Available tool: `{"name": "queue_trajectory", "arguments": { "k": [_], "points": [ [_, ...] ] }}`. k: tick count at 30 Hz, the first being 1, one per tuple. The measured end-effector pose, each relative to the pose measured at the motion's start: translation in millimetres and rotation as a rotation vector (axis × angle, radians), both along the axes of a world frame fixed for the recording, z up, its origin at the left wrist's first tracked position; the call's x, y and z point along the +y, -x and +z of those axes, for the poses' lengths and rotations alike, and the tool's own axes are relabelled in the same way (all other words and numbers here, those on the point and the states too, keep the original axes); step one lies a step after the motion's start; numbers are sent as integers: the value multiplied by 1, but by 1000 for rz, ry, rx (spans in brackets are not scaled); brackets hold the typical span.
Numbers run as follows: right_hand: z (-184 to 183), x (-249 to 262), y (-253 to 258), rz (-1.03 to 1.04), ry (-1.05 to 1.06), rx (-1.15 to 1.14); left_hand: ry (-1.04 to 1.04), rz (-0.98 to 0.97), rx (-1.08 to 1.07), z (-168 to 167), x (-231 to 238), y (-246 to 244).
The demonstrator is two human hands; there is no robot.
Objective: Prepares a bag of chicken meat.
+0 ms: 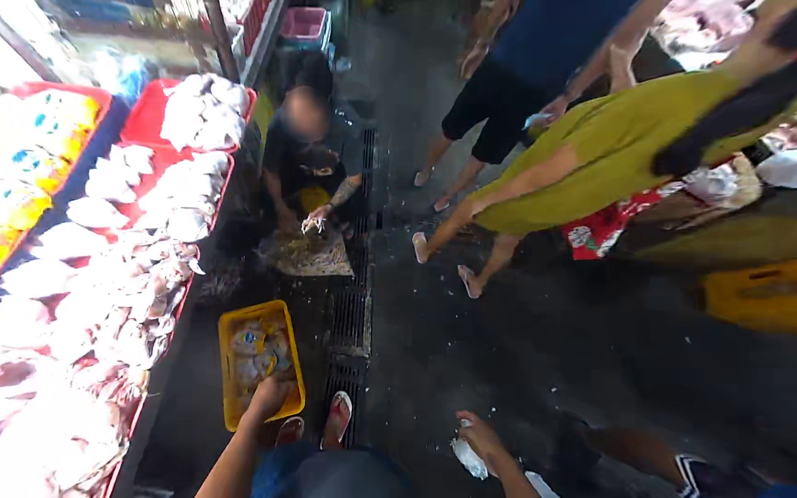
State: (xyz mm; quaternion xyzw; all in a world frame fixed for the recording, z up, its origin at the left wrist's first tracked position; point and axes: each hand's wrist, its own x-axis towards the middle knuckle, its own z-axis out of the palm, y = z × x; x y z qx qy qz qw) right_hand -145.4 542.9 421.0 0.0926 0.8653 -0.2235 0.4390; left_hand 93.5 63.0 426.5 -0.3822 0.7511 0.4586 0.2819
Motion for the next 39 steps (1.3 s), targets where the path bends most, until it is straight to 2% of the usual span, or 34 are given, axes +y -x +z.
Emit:
{"name": "queue_trajectory", "arguments": {
  "k": [3, 5, 8, 10, 15, 20, 23, 29, 32, 35, 37, 39],
  "points": [
    [-19, -8, 9, -3, -27, 19, 65, 77, -130, -3, -7, -62],
    [-14, -21, -3, 40, -23, -20, 69, 212, -234, -1, -1, -105],
    [-17, -72, -2, 251, 39, -36, 58, 489, -228, -4, 13, -154],
    [-24, -97, -8, 374, 80, -34, 13, 551, -216, -9, 33, -179],
    [-12, -168, -26, 411, 161, 33, -54, 532, -215, -12, 54, -207],
    [0, -207, -43, 687, 161, 85, -6, 598, -122, 8, 48, -223],
    [12, -217, -50, 739, 196, 137, 13, 604, -103, 3, 45, -236],
    [12, -208, -50, 574, 168, 203, -13, 581, -111, -10, 48, -253],
    [17, -200, -58, 437, 182, 165, -112, 711, -81, -9, 55, -256],
    [55, -217, -81, 237, 443, 79, -283, 885, 77, 27, 62, -222],
    [86, -237, -96, 223, 631, 33, -426, 815, 251, 57, 68, -179],
    [111, -259, -112, 288, 778, 11, -559, 633, 396, 85, 77, -129]
  ]
}}
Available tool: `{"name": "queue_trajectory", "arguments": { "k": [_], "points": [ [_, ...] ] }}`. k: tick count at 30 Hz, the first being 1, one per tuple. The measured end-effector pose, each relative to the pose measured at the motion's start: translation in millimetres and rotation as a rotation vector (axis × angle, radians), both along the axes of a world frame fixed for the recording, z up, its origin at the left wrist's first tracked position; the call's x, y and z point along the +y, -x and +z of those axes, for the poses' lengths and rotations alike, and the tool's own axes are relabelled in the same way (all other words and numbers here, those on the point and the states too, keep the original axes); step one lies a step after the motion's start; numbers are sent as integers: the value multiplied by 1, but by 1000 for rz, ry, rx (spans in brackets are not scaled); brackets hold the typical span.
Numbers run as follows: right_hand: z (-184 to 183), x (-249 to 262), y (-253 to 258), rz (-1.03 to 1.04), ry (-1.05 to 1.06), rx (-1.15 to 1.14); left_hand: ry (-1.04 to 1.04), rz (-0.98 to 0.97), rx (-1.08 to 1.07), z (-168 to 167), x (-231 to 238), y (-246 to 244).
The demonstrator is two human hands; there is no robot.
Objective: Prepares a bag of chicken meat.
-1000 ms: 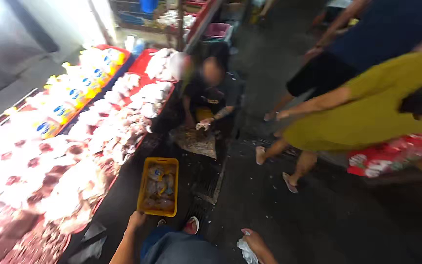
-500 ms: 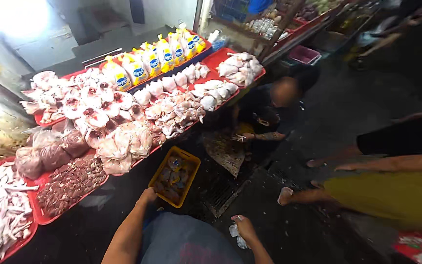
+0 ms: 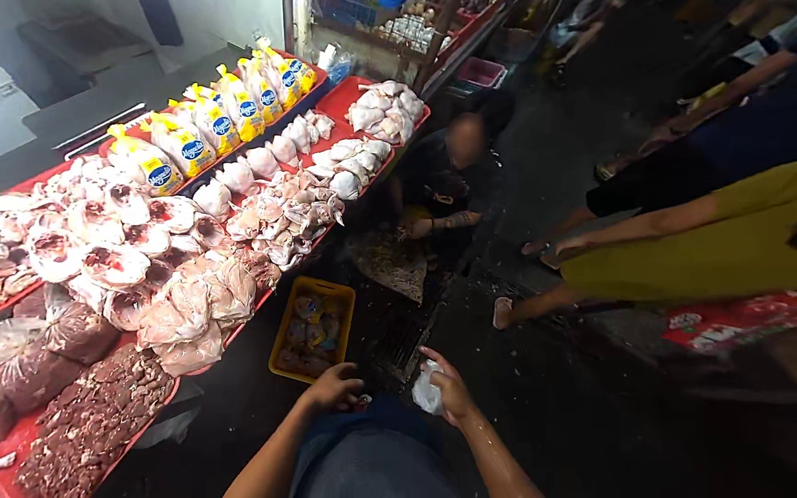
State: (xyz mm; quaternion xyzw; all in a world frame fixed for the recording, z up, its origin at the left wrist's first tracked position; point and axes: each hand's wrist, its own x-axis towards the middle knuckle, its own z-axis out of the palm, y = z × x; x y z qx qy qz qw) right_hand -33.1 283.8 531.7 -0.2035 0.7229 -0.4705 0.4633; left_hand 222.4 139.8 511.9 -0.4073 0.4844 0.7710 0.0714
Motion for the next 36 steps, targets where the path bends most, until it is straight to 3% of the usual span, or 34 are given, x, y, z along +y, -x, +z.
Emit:
{"name": "queue_trajectory", "arguments": {
  "k": [3, 5, 7, 12, 16, 19, 21, 23, 25, 27, 29, 32, 34, 36],
  "points": [
    [15, -25, -15, 41, 135, 54, -56, -170, 252, 40, 17, 67],
    [14, -31, -11, -32, 168, 91, -37, -126, 327, 49, 28, 99],
    [15, -30, 7, -21, 188, 92, 65, -12, 249, 49, 33, 122],
    [26, -2, 80, 307, 114, 305, 199, 87, 143, 47, 32, 166],
    [34, 17, 137, 309, 75, 335, 431, 141, 102, 41, 25, 214],
    [22, 30, 173, 273, 100, 286, 403, 152, 158, 52, 20, 254],
    [12, 40, 192, 126, 141, 195, 284, 51, 277, 75, 19, 275],
    [5, 48, 210, -177, 136, 49, 286, -159, 305, 101, 18, 294],
    [7, 50, 232, -487, 178, -213, 479, -395, 162, 117, 17, 312],
    [7, 48, 253, -724, 243, -383, 643, -498, -40, 109, 15, 323],
    [6, 50, 272, -792, 319, -429, 628, -394, -139, 86, 10, 327],
    [6, 63, 279, -657, 337, -344, 353, 158, -5, 59, 7, 336],
    [2, 77, 276, -525, 326, -285, 170, 480, 109, 56, 8, 355],
    [-9, 85, 273, -455, 307, -258, 87, 582, 171, 65, 5, 378]
  ]
}}
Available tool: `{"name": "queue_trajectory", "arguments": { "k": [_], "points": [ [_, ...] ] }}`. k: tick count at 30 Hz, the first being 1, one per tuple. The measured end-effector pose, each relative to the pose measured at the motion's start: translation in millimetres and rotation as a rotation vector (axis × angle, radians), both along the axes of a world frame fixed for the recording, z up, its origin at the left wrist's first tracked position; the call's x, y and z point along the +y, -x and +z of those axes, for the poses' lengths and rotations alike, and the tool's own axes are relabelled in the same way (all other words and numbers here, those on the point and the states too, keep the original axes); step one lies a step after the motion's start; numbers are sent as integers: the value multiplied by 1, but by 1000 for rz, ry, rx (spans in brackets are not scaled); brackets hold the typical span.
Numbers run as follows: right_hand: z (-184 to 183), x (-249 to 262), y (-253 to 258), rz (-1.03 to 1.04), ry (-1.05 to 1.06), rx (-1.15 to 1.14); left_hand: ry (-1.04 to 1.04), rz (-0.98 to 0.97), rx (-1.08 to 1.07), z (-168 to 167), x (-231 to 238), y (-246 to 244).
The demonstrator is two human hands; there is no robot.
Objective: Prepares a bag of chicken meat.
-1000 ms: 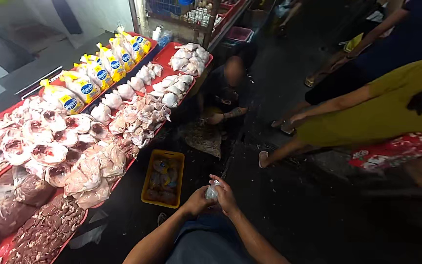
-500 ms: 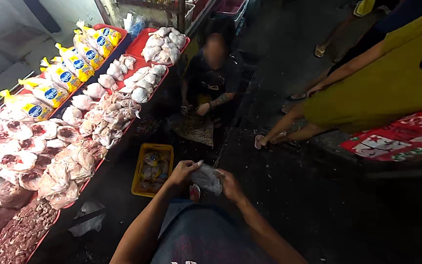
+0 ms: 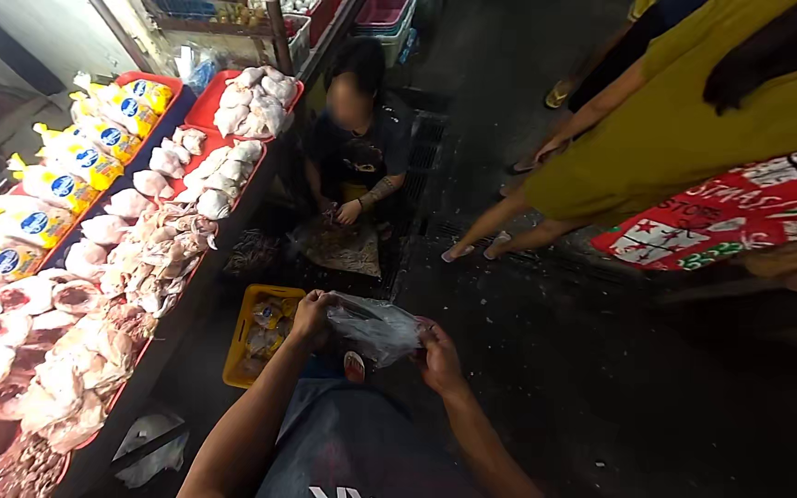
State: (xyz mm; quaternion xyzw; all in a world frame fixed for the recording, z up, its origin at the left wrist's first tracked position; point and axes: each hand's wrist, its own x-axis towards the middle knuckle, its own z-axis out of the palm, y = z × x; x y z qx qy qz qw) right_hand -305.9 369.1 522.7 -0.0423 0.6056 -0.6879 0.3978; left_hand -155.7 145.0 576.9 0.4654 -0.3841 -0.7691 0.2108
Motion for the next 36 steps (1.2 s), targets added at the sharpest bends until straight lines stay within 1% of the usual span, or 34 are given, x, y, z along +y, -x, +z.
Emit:
{"name": "queue_trajectory", "arguments": {
  "k": [1, 2, 4, 5, 6, 8, 10, 12, 14, 15, 16, 18, 19, 20, 21, 22, 23, 24, 25, 26, 27, 28, 29, 30, 31, 32, 33, 34, 36],
  "points": [
    [-6, 4, 1, 25, 5, -8, 30, -20, -17, 6, -3, 10],
    [-12, 8, 3, 49, 20, -26, 106, -68, -64, 10, -6, 19],
    [-10, 14, 10, 95, 24, 3, 352, -229, -206, 8, -14, 30],
    [-4, 14, 15, 123, -12, 86, 460, -321, -288, 7, -18, 33],
    [5, 11, 19, 160, -52, 209, 521, -404, -348, 8, -19, 34],
    [28, -4, 23, 278, -108, 453, 553, -519, -373, 13, -13, 35],
    [42, -25, 19, 460, -140, 597, 536, -604, -334, 19, 6, 31],
    [39, -53, 11, 651, -189, 612, 535, -667, -269, 31, 24, 25],
    [28, -79, -2, 821, -336, 633, 598, -737, -245, 44, 29, 15],
    [27, -88, -11, 849, -409, 639, 649, -792, -281, 51, 25, 6],
    [24, -96, -18, 835, -459, 643, 709, -856, -358, 57, 18, -4],
    [17, -109, -28, 740, -522, 642, 800, -931, -619, 55, -3, -33],
    [17, -115, -33, 677, -549, 658, 805, -921, -790, 46, -13, -52],
    [20, -122, -37, 628, -565, 702, 768, -866, -932, 33, -25, -72],
    [23, -131, -41, 608, -572, 759, 704, -771, -1022, 15, -38, -93],
    [25, -140, -45, 624, -580, 824, 617, -641, -1038, -1, -51, -113],
    [21, -149, -49, 661, -589, 885, 517, -477, -960, -14, -61, -130],
    [15, -158, -53, 712, -607, 919, 397, -287, -773, -20, -69, -141],
    [5, -166, -56, 763, -639, 909, 250, -105, -495, -20, -72, -146],
    [-6, -173, -58, 782, -671, 849, 102, 13, -196, -16, -71, -147],
    [-15, -181, -57, 754, -697, 734, -7, 26, 35, -8, -71, -147],
    [-21, -191, -55, 673, -704, 580, -82, -42, 203, 0, -73, -147],
    [-24, -202, -55, 545, -671, 408, -133, -151, 331, 5, -77, -151],
    [-19, -211, -57, 405, -603, 237, -143, -269, 396, 3, -83, -157],
    [-9, -221, -59, 270, -513, 87, -108, -352, 371, -5, -88, -165],
    [2, -230, -60, 159, -422, -38, -51, -384, 264, -17, -94, -174],
    [11, -241, -60, 84, -342, -134, -8, -356, 116, -34, -100, -182],
    [20, -250, -59, 67, -284, -197, 6, -266, -20, -53, -105, -187],
    [30, -261, -66, 153, -256, -227, -31, -15, -187, -80, -113, -184]
  ]
}}
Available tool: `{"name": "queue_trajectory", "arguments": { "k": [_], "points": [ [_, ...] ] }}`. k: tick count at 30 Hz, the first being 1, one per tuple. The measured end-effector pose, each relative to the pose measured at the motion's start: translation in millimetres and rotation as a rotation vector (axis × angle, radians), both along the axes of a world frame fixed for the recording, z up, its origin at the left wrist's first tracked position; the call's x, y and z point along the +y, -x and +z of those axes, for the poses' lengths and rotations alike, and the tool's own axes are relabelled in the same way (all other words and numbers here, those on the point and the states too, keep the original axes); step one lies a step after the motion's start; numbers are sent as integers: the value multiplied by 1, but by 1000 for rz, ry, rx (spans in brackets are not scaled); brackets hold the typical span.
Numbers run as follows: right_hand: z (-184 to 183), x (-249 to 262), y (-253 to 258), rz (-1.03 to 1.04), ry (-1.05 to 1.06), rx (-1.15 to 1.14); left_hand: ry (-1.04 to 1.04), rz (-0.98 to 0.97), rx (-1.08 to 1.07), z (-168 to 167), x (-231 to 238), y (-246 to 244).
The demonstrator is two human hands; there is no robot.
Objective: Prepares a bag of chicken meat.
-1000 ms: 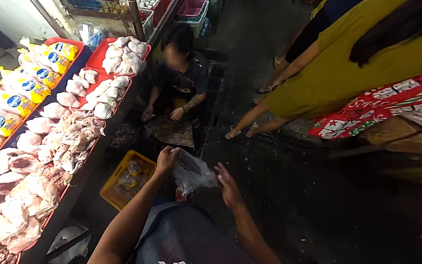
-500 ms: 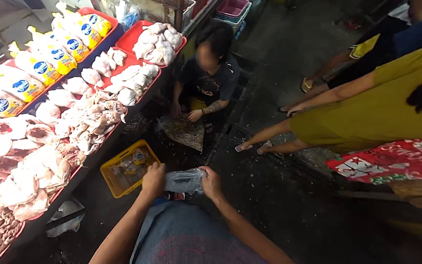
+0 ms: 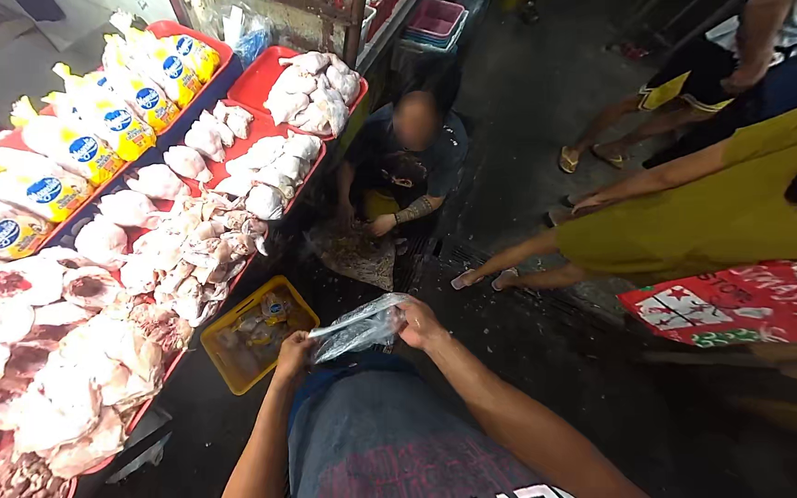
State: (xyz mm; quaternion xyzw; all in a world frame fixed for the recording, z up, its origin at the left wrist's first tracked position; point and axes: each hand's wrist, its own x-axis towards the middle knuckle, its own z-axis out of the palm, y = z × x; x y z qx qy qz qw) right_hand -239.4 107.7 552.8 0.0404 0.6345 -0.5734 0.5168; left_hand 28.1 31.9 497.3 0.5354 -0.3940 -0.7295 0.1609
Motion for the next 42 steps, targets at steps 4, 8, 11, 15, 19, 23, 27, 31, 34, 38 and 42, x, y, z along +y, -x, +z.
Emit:
{"name": "queue_trajectory", "arguments": {
  "k": [4, 8, 11, 15, 19, 23, 27, 31, 34, 38, 42],
  "points": [
    [-6, -7, -36, 377, -48, 164, -22, 261, -11, -1, -24, 11],
    [-4, -13, -41, 312, -67, 241, 68, -71, 149, 47, -59, -11],
    [0, -29, -21, 340, -38, 229, 277, -173, -146, 95, -110, -54],
    [-7, -54, 3, 448, -67, 140, 496, 236, -356, 141, -190, -116],
    [-16, -82, -1, 528, -96, 41, 661, 291, -485, 167, -273, -115],
    [-29, -124, -11, 707, -87, 27, 569, 57, -763, 152, -340, -82],
    [-34, -175, 5, 811, -33, 159, 547, -247, -1045, 118, -382, -63],
    [-51, -203, 31, 745, -125, 223, 557, -317, -1084, 111, -375, -55],
    [-51, -216, 43, 671, -183, 211, 683, -174, -1027, 102, -357, -73],
    [-40, -231, 49, 724, -160, 256, 572, 343, -700, 101, -345, -116],
    [-38, -250, 39, 689, -113, 313, 294, 886, -199, 129, -353, -146]
  ]
}}
